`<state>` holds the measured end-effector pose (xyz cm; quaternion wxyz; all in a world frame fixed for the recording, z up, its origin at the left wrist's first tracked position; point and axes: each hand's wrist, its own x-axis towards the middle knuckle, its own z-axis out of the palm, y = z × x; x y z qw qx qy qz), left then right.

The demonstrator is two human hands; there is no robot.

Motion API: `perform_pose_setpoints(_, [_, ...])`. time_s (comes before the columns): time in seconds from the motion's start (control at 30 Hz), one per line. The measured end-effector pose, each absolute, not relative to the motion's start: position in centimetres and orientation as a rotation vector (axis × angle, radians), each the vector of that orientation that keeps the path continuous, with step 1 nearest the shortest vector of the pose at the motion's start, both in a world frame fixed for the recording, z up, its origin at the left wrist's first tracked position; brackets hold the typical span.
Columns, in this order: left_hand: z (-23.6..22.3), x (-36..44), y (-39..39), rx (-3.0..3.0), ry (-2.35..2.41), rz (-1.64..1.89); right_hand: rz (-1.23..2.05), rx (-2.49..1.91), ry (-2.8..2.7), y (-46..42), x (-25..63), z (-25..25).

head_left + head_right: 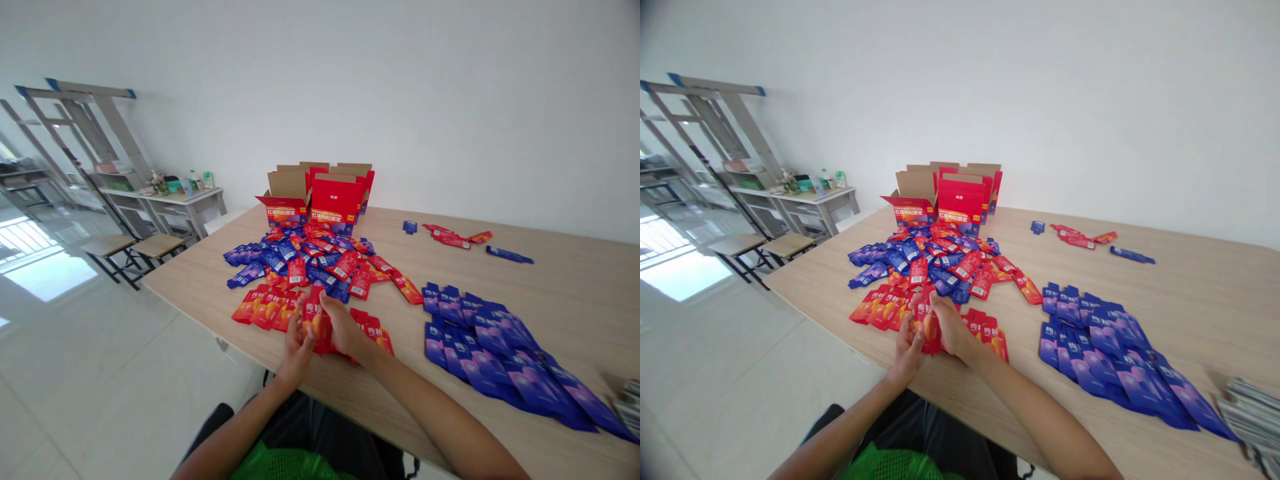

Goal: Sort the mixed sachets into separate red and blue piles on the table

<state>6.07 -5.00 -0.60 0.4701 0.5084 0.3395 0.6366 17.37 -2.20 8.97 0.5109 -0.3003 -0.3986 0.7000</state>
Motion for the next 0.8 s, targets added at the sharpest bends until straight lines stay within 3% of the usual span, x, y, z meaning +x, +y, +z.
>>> perform_pose_setpoints(0.23, [-0.5,5.2,-5.5,1.231,0.956,1.264,0.837,-1.092,-1.457,-2.3,18.0,8.1])
perform_pose_setpoints(0.37, [0.2,5.2,-6.1,1.259,1.010,1.284,0.609,-1.078,-1.609,-2.6,18.3,7.9])
perform_pose_setpoints(0.53, [0.5,5.2,-6.7,1.276,0.982,1.232,0.587,-1.073,-1.618,-2.5,18.5,8.5])
perform_pose_setpoints(0.8, [-0.6,5.1,-6.3,1.218,1.082,1.326,0.835,-1.175,-1.715,-0.9,19.2,8.3])
